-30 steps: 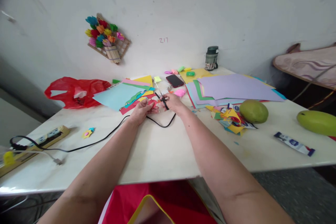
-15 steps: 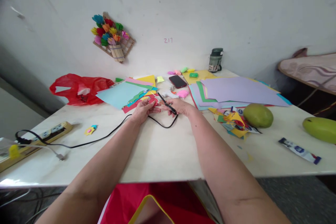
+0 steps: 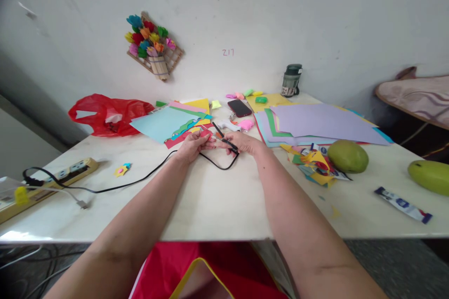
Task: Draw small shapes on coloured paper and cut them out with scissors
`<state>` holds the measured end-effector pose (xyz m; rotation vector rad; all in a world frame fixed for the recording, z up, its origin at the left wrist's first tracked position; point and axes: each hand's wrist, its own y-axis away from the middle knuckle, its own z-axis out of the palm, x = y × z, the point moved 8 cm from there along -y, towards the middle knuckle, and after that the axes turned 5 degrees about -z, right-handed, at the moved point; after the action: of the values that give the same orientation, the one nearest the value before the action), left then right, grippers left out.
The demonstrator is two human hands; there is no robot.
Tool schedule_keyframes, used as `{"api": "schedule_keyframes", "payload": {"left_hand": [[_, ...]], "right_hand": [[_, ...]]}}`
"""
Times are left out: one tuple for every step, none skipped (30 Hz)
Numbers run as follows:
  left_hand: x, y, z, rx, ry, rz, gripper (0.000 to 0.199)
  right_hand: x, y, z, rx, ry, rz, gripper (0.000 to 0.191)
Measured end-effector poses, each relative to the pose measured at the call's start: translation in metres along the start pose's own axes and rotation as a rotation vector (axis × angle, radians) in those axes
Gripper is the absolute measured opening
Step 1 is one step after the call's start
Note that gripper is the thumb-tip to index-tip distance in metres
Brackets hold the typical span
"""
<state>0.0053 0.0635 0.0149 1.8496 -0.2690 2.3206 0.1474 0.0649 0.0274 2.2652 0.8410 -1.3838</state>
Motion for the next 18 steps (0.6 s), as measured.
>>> {"api": "schedule_keyframes", "payload": {"left_hand": [[0.0,0.0001,0.0003,-0.002,0.003,-0.004,0.044],[0.0001,0.0003,0.0005,-0.003,0.009,-0.007,0.044],[0.0003,0.0006,0.0008,-0.003,0.016,-0.01,0.045],[0.0005,0.0008,0.0012,-0.004,0.023,-0.014,0.046],[0.0005,0.0009,0.0017,-0.007,0.029,-0.02,0.047],[0.0004,0.001,0.0021,-0.009,0.033,-0.026,0.047],[0.0,0.0009,0.0024,-0.012,0.035,-0.032,0.047],[-0.0004,0.0008,0.0025,-0.016,0.034,-0.038,0.047],[-0.0009,0.0005,0.0026,-0.02,0.031,-0.042,0.046],[-0.0013,0.0003,0.0026,-0.025,0.025,-0.044,0.044],[-0.0016,0.0001,0.0026,-0.031,0.018,-0.044,0.043],[-0.0018,-0.0001,0.0026,-0.038,0.013,-0.044,0.041],[-0.0019,-0.0002,0.0026,-0.043,0.009,-0.042,0.04],[-0.0019,-0.0003,0.0026,-0.048,0.007,-0.041,0.039],[-0.0019,-0.0003,0.0025,-0.05,0.007,-0.04,0.039],[-0.0019,-0.0004,0.0023,-0.049,0.008,-0.04,0.04],[-0.0019,-0.0004,0.0022,-0.049,0.01,-0.042,0.041],[-0.0019,-0.0003,0.0022,-0.049,0.013,-0.043,0.042]], "right_hand": [[-0.0003,0.0002,0.0001,0.001,-0.005,0.001,0.037],[-0.0006,0.0005,0.0002,0.002,-0.009,0.005,0.037],[-0.001,0.0009,0.0003,0.004,-0.012,0.008,0.037],[-0.0015,0.0013,0.0004,0.006,-0.016,0.01,0.037],[-0.002,0.0017,0.0004,0.008,-0.018,0.012,0.037],[-0.0026,0.002,0.0005,0.01,-0.021,0.011,0.037],[-0.0031,0.0024,0.0005,0.01,-0.023,0.01,0.037],[-0.0036,0.0026,0.0005,0.012,-0.024,0.009,0.037],[-0.0039,0.0028,0.0004,0.013,-0.024,0.009,0.037],[-0.0041,0.003,0.0004,0.013,-0.023,0.009,0.037],[-0.0042,0.0032,0.0004,0.012,-0.02,0.01,0.037],[-0.0044,0.0033,0.0005,0.01,-0.016,0.01,0.036],[-0.0045,0.0034,0.0005,0.009,-0.013,0.01,0.036],[-0.0046,0.0035,0.0005,0.009,-0.012,0.009,0.036],[-0.0045,0.0035,0.0005,0.009,-0.012,0.009,0.035],[-0.0043,0.0035,0.0005,0.009,-0.014,0.009,0.034],[-0.004,0.0035,0.0007,0.007,-0.016,0.01,0.034],[-0.0037,0.0033,0.0009,0.006,-0.017,0.009,0.033]]}}
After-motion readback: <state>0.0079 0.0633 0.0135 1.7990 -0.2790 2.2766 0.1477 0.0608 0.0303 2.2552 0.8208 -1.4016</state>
